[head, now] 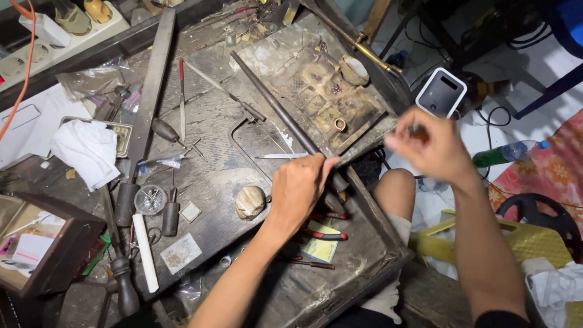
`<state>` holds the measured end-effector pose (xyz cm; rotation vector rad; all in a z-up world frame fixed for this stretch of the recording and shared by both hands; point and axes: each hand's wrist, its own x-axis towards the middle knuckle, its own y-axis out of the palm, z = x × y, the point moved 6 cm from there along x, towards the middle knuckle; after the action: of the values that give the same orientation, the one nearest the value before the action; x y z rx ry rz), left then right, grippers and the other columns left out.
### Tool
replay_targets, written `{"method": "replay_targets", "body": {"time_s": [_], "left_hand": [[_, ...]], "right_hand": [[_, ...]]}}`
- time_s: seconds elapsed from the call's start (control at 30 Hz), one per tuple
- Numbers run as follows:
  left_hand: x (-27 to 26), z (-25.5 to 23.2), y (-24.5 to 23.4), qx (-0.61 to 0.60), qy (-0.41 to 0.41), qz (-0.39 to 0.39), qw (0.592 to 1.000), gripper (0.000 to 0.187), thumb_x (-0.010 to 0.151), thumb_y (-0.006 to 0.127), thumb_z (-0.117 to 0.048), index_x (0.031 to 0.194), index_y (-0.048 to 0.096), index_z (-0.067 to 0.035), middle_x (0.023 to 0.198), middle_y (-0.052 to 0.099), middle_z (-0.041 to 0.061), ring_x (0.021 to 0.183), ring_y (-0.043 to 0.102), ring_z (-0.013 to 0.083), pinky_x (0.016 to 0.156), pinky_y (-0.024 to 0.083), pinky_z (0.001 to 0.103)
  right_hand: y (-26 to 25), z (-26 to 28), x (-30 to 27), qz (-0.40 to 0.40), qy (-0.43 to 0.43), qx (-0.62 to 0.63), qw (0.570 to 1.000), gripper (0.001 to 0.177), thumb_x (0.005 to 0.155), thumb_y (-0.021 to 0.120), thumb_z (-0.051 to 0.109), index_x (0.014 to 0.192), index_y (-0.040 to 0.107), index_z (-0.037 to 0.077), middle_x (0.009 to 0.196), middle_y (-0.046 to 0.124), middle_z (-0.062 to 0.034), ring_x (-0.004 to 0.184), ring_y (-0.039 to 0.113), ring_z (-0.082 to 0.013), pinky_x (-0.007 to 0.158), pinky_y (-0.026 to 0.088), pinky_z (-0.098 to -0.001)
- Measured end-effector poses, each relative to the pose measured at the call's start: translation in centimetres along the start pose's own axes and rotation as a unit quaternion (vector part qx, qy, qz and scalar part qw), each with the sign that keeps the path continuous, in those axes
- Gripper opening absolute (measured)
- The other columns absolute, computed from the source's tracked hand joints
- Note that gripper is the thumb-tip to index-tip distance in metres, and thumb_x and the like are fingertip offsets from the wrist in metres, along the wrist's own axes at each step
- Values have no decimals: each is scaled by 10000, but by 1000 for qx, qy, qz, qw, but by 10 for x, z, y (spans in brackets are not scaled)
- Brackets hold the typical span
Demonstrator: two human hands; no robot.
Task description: Measuring, cutting, and soldering a small metal ring at a jeweler's workbench.
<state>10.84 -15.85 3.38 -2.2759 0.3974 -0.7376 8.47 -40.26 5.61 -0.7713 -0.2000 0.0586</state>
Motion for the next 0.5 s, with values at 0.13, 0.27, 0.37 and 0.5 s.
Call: {"method": "replay_targets", "body": {"time_s": [0.13,0.27,0.37,0.5], "left_hand": [[1,-1,-3,-109,37,39,993,512,836,513,189,1330,564,62,951,615,166,876,548,335,717,487,451],[4,-1,-15,-123,21,-14,992,347,976,572,24,1323,577,10,1160,598,194,928,652,362,776,561,447],[6,3,-21,-116,10,-43,992,265,1035,625,-84,1280,593,12,935,619,148,681,632,283,633,530,400],[8,1,-27,-117,47,-49,991,267,1006,588,46,1270,549,54,1282,531,252,1076,553,391,945,498,473]], "right_hand": [[-18,-32,65,-126,82,-138,979,206,1056,752,233,1047,682,39,1016,647,-120,689,633,-180,494,466,-266],[-11,-43,103,-133,10,-337,932,324,1012,813,266,1168,778,-15,1017,739,-214,799,713,-352,681,577,-443],[0,-59,116,-82,22,-436,896,383,1079,788,373,987,712,8,787,684,-157,612,682,-299,554,578,-418],[6,-83,113,-113,-26,-533,838,540,1198,655,452,830,598,61,633,558,-50,484,541,-245,467,425,-405]]}}
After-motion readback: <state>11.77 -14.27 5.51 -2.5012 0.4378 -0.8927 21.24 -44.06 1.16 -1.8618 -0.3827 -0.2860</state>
